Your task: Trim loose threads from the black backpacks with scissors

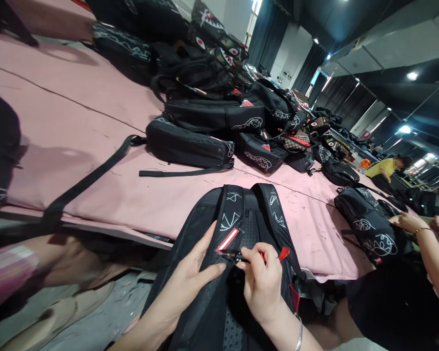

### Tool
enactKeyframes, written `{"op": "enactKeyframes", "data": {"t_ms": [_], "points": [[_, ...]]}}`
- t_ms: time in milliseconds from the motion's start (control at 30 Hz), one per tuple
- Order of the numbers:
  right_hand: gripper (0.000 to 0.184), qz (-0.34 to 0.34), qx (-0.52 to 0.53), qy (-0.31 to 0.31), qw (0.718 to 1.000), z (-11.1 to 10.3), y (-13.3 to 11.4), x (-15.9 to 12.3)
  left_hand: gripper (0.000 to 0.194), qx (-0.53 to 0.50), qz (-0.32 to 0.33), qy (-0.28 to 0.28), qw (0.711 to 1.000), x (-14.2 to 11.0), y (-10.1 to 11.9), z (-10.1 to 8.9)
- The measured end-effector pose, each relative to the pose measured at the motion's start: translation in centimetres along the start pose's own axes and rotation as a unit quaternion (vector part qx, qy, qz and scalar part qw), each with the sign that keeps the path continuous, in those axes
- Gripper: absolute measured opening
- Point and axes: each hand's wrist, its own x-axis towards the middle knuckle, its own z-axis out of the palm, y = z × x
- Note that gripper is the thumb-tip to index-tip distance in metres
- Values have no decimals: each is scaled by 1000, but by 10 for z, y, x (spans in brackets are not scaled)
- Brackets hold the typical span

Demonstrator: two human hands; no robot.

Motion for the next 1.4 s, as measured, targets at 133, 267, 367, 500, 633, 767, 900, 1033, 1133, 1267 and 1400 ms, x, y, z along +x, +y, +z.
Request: {"op": "enactKeyframes", "data": {"t_ms": [133,267,367,500,633,767,900,1033,1133,1267,1400], "points": [[26,8,-16,9,1000,-6,-1,-3,81,1,-4,23,1000,1,-3,8],[28,3,-33,25,999,-7,2,-5,81,-5,4,34,999,1,-3,14],[30,-9,-36,41,998,-5,6,-6,82,-17,-2,42,999,1,-2,18],[28,1,-12,45,999,-2,11,-7,83,-18,-5,41,999,3,-4,21],[27,2,-24,55,998,-1,11,-9,82,-8,10,52,999,5,-9,22],[26,12,-35,59,998,-2,9,-9,82,-7,23,53,998,6,-14,23],[22,21,-29,52,998,-2,9,-9,81,-18,22,49,998,7,-15,25],[27,-17,-89,90,992,0,7,-11,79,-14,28,55,998,8,-15,26],[32,-36,-102,106,988,1,7,-12,79,-11,28,55,998,7,-15,27],[32,-35,-95,117,988,1,8,-13,79,-2,29,59,998,6,-14,28],[29,-28,-97,109,989,2,9,-12,78,6,29,64,998,5,-13,28]]}}
